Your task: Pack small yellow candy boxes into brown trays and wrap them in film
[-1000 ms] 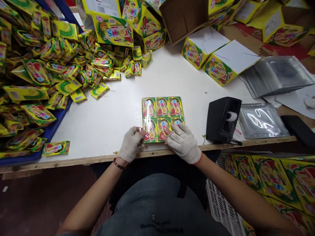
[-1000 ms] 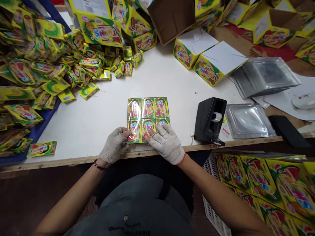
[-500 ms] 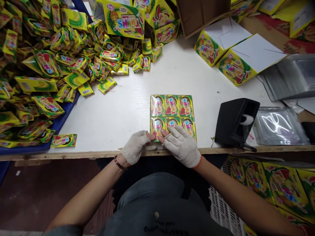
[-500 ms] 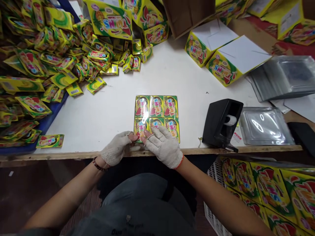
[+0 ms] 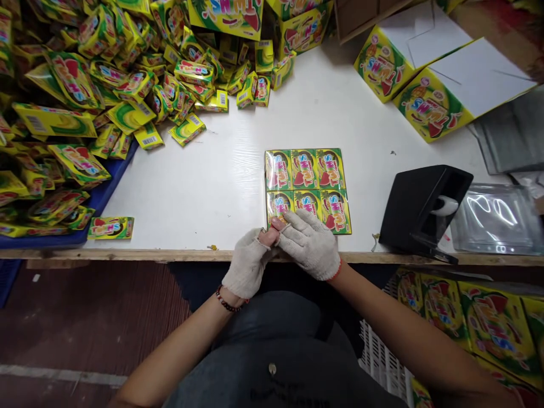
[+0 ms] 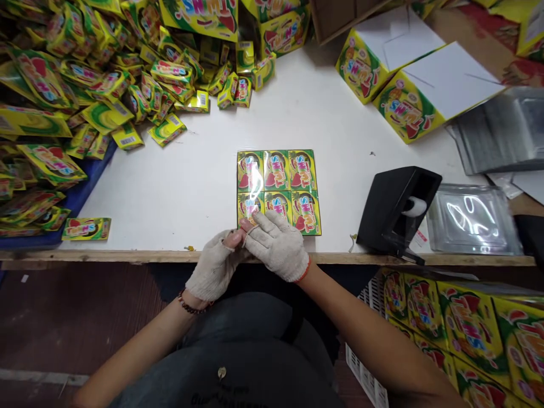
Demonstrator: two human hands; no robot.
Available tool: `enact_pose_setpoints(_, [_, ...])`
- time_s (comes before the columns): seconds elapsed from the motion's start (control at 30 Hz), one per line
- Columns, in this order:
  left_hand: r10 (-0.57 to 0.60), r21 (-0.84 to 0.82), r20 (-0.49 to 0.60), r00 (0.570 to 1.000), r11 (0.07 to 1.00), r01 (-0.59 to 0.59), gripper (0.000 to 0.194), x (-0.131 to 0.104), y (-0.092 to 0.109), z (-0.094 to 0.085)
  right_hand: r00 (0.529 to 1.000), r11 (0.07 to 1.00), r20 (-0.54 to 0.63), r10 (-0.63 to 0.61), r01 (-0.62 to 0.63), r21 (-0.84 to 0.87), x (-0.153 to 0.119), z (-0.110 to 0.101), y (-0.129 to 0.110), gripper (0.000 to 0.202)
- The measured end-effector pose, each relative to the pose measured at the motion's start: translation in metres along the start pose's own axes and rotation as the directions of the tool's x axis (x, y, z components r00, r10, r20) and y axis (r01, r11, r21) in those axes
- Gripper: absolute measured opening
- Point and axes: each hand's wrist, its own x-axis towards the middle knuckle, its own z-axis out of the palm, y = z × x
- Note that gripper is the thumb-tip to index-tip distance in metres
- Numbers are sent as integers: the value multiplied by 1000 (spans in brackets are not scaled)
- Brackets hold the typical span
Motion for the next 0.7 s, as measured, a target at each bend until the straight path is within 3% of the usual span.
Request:
enact_pose_setpoints(0.13, [59,79,-66,996,995,-54,48,12,3,1,1000,999,17,6,-7,47,2,2,2,35])
enact_pose_setpoints(0.27, [23,278,-8,1000,960,-20,40,20,15,3,999,994,-7,47,-46,102,6,1,8,24])
enact_pose_setpoints(0.43, [-67,136,68,995,989,57,35,21,17,3,997,998,-63,49,-47,32,11,1,11,18])
enact_pose_setpoints(0.6, [62,87,-5,998,994,-61,32,21,0,3,999,998,-24,43,-42,46,8,3,11,18])
enact_pose_setpoints(0.7, [133,81,-43,990,988,-129,33,23,-9,1,998,1000,-68,18,-17,15,7,4,10,17])
